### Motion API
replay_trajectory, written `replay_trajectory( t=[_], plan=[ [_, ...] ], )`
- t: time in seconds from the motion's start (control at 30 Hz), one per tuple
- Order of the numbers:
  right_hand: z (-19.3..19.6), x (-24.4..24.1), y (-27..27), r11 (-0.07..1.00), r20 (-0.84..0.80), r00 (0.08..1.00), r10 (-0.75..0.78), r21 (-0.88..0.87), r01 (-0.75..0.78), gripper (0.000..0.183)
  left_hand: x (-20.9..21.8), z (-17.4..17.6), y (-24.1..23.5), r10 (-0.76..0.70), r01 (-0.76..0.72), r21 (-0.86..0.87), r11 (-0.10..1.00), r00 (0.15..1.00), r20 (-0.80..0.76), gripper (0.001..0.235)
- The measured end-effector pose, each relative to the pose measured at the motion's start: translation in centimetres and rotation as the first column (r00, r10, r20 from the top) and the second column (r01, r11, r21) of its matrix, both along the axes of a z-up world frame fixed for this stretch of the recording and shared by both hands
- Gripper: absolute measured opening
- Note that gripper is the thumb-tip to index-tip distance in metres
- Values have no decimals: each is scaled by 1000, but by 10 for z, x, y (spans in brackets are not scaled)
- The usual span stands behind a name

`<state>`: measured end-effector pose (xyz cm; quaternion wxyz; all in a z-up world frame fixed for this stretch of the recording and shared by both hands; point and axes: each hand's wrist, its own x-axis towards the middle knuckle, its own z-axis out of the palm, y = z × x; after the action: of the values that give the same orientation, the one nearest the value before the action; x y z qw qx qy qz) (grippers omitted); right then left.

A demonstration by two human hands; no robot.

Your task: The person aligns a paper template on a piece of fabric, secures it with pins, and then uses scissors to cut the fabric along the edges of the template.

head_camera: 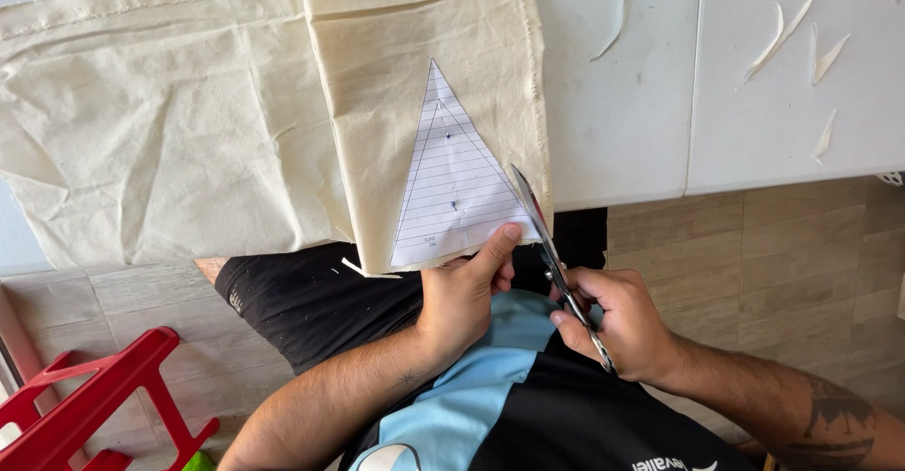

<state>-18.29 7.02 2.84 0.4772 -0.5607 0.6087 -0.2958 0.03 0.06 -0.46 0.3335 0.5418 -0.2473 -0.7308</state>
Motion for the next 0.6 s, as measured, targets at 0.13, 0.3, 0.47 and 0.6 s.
replay_trajectory(
  t=[0.13,0.3,0.47,0.6],
  plan=[
    [-4,-2,6,1000,-46,999,-26,-19,25,19,1,1,-1,8,-8,3,1000,1000,-22,42],
    [7,3,-5,1000,-26,1000,3,17,-3,17,-1,-2,2,1,-1,3,1000,999,-36,42],
    [22,10,-35,998,41,998,53,19,-54,25,3,-4,2,-35,35,-9,999,999,-33,41],
    [15,6,-29,999,37,998,51,12,-52,27,3,-2,0,-31,30,-14,999,999,-37,41]
  ],
)
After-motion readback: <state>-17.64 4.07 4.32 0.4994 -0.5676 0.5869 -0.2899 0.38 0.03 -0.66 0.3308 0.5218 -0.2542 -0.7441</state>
